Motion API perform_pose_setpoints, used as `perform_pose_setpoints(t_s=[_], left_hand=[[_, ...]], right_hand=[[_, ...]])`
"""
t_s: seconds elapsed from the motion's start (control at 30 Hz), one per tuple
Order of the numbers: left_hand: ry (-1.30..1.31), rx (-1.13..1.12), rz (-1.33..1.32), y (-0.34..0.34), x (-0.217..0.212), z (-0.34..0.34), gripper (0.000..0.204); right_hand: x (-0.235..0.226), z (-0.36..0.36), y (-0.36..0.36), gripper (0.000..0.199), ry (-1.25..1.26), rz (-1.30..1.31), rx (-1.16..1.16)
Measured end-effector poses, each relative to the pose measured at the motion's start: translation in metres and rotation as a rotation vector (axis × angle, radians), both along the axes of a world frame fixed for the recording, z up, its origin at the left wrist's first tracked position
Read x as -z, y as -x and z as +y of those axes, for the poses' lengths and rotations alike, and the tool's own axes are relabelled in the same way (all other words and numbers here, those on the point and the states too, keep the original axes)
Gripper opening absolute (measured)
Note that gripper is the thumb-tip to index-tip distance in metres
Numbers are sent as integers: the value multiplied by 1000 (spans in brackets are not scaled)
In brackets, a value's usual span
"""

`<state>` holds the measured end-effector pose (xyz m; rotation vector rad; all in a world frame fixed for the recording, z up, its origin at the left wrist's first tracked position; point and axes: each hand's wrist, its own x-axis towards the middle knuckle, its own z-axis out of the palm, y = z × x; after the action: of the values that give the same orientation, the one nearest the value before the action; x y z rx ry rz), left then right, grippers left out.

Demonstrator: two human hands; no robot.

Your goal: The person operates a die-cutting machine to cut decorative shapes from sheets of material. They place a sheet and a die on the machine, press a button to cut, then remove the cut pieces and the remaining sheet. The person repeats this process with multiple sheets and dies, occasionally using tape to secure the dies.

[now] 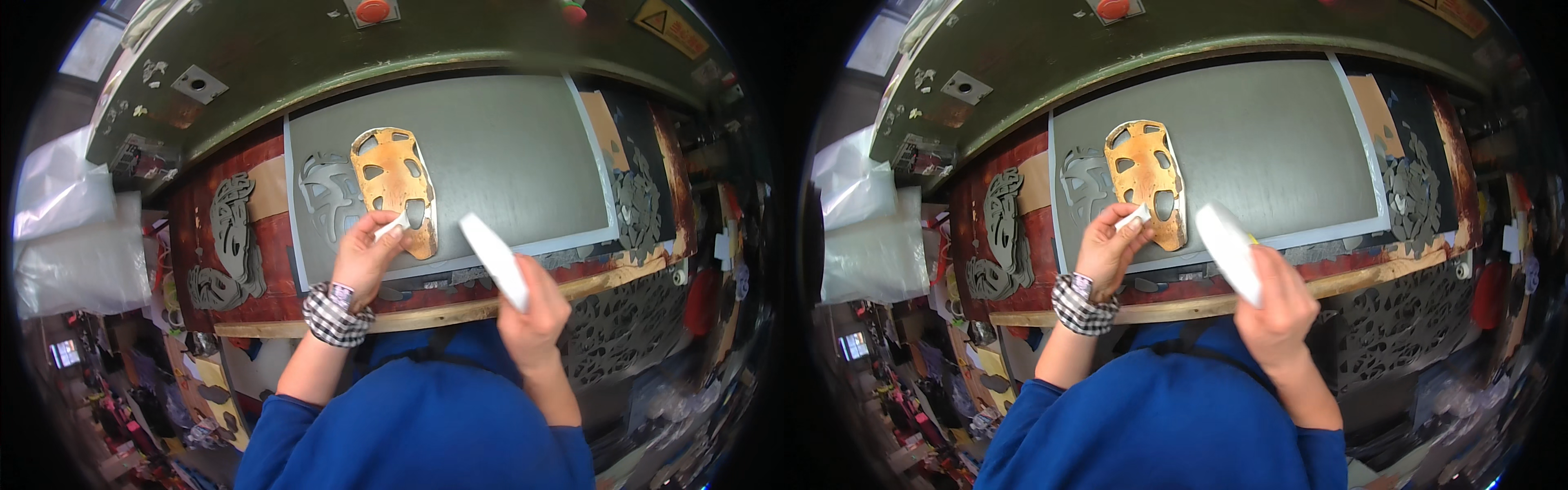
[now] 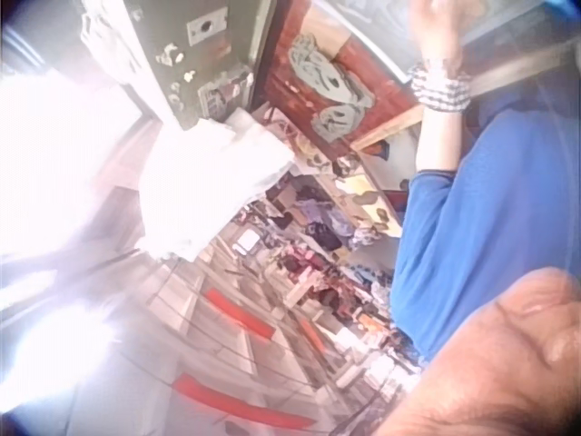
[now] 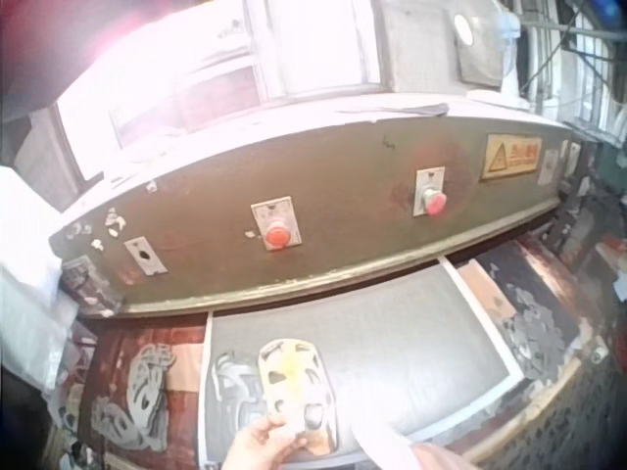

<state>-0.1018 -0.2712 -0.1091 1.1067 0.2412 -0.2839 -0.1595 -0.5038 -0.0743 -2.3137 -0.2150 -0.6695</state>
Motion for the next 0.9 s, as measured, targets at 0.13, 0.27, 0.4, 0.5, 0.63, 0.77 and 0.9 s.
perform_pose_setpoints(t_s=[0.13, 0.27, 0.4, 0.5, 0.63, 0.77, 0.9], left_hand=[[-716, 190, -358, -30, -17, 15, 15], [-1081, 429, -649, -66, -31, 5, 16], [-1184, 749, -850, -99, -43, -21, 14], [-1255, 947, -770, -118, -57, -42, 21], [-1258, 1096, -621, -135, -76, -65, 23], [-1243, 1214, -581, -143, -75, -80, 22], [-1049, 1201, -355, -146, -63, -82, 12]], right_hand=[[2, -35, 16, 30, -164, 92, 100], [8, -49, 27, 28, -193, 80, 180], [15, -51, 27, 29, -256, 42, 218], [20, -52, 25, 30, -279, 23, 228], [24, -57, 25, 30, -292, -5, 231], [26, -61, 24, 29, -318, -23, 231], [27, -64, 25, 29, -322, -11, 251]])
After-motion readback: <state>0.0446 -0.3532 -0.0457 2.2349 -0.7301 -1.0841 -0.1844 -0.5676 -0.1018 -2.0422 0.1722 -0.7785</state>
